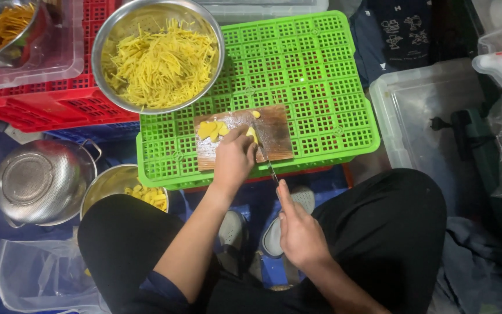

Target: Julienning potatoes into thin strips using a knife on a small wooden cutting board.

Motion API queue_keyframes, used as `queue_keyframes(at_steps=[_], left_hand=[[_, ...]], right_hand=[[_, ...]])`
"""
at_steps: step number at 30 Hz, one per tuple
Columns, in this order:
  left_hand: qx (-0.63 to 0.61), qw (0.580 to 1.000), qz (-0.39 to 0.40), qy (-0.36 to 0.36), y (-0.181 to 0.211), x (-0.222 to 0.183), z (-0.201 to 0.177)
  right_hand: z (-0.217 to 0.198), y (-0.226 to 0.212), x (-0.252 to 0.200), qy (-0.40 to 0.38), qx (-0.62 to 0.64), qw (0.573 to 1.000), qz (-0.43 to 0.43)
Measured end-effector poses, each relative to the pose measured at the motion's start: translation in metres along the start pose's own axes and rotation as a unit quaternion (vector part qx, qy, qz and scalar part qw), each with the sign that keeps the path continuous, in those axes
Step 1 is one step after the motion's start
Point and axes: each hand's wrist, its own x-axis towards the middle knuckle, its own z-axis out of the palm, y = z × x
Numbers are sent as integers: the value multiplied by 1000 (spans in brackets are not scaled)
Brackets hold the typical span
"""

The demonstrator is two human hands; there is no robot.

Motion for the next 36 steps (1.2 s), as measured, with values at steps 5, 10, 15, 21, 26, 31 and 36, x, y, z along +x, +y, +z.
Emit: queue_keyframes(at_steps=[5, 10, 15, 21, 26, 31, 36], left_hand=[[24, 999, 27, -3, 0, 0, 1], [30, 999, 25, -1, -1, 0, 4], [30, 999, 31, 3, -5, -1, 6], [33, 999, 27, -2, -9, 0, 10], [88, 996, 8, 3, -3, 2, 8], [77, 997, 16, 17, -6, -2, 12], [69, 997, 11, 19, -7, -3, 10]], right_hand=[[-7, -7, 1, 12, -10, 1000, 8], [-9, -15, 1, -8, -9, 1000, 19], [-8, -20, 1, -32, -45, 998, 38], [-16, -35, 6, -103, -104, 987, 66], [-18, -36, 14, -34, -102, 994, -28], [-16, -28, 12, 21, -33, 999, -30], [-9, -17, 2, 26, -22, 999, -30]])
